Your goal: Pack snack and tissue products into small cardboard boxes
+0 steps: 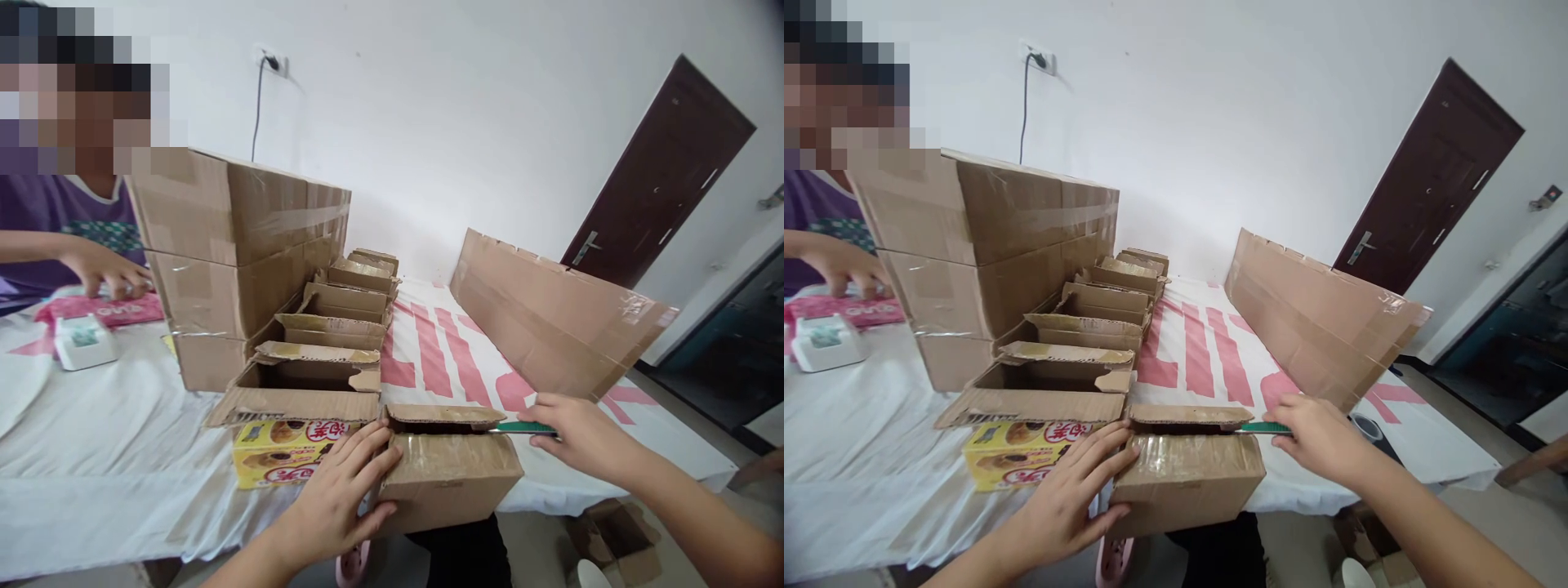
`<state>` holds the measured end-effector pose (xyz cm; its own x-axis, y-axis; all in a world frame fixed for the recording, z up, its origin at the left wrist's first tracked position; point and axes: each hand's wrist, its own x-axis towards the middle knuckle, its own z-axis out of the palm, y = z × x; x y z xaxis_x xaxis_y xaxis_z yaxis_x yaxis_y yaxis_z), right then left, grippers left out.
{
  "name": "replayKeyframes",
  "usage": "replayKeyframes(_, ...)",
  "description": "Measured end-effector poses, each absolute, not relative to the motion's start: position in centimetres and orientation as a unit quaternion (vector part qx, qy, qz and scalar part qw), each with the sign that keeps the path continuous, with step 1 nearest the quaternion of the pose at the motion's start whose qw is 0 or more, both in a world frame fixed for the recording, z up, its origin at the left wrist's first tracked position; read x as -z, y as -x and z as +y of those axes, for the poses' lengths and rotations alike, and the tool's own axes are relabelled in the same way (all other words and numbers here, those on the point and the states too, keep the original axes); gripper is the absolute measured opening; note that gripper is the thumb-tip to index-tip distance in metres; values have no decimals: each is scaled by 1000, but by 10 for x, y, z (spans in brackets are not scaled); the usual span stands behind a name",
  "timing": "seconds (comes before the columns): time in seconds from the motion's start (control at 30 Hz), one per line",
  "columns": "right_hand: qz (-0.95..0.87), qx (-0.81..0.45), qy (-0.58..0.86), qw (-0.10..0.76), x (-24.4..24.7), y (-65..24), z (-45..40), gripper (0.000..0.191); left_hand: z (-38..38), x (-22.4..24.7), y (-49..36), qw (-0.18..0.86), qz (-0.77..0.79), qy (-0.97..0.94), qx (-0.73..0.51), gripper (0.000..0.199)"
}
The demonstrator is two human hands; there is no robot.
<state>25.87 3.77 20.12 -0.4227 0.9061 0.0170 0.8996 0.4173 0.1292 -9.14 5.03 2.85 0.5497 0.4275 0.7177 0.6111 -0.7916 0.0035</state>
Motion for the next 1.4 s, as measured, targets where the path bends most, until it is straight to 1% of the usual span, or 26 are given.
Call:
replayKeyframes(0.1, 814, 48, -568, -110, -183, -309, 46, 30, 50, -28, 90, 111, -301, 868, 379, 54)
replayKeyframes(0.17, 765, 59, -610, -196, -152, -337, 55, 38, 49, -28, 89, 98, -305, 866, 384, 55)
replayKeyframes(0.2, 743, 51, -631, -218, -131, -347, 60, 41, 49, -29, 88, 92, -306, 866, 385, 55)
replayKeyframes(0.27, 732, -3, -652, -199, -83, -356, 68, 41, 49, -30, 86, 85, -309, 864, 388, 54)
replayKeyframes(0.37, 740, -27, -649, -176, -22, -349, 73, 41, 48, -31, 85, 81, -309, 863, 391, 53)
replayKeyframes(0.43, 757, -26, -632, -162, -2, -341, 74, 41, 47, -31, 85, 81, -307, 866, 386, 52)
replayKeyframes(0.47, 766, -27, -623, -156, 0, -339, 75, 40, 47, -30, 85, 80, -306, 867, 384, 52)
replayKeyframes(0.57, 781, -42, -604, -150, -26, -335, 78, 30, 47, -28, 87, 76, -302, 872, 378, 51)
replayKeyframes(0.67, 790, -70, -583, -179, -82, -314, 78, 28, 47, -27, 88, 71, -301, 874, 375, 51)
replayKeyframes(0.73, 833, -78, -504, -215, -118, -284, 73, 24, 48, -28, 87, 70, -300, 872, 379, 50)
replayKeyframes(0.83, 918, -77, -346, -177, -150, -230, 66, 24, 50, -30, 85, 68, -298, 872, 383, 48)
replayKeyframes(0.9, 946, -113, -269, -138, -156, -203, 66, 26, 50, -32, 84, 68, -297, 873, 380, 47)
replayKeyframes(0.97, 956, -163, -221, -106, -155, -189, 71, 24, 50, -33, 83, 69, -298, 874, 379, 47)
replayKeyframes(1.03, 957, -205, -193, -72, -152, -185, 78, 21, 49, -34, 83, 69, -296, 874, 380, 46)
replayKeyframes(1.13, 956, -239, -167, -28, -149, -186, 84, 22, 49, -33, 84, 69, -293, 873, 383, 46)
replayKeyframes(1.23, 957, -235, -168, -25, -150, -188, 84, 21, 49, -32, 85, 72, -291, 872, 387, 48)
replayKeyframes(1.4, 958, -159, -228, -76, -155, -191, 78, 24, 50, -33, 85, 63, -284, 874, 389, 49)
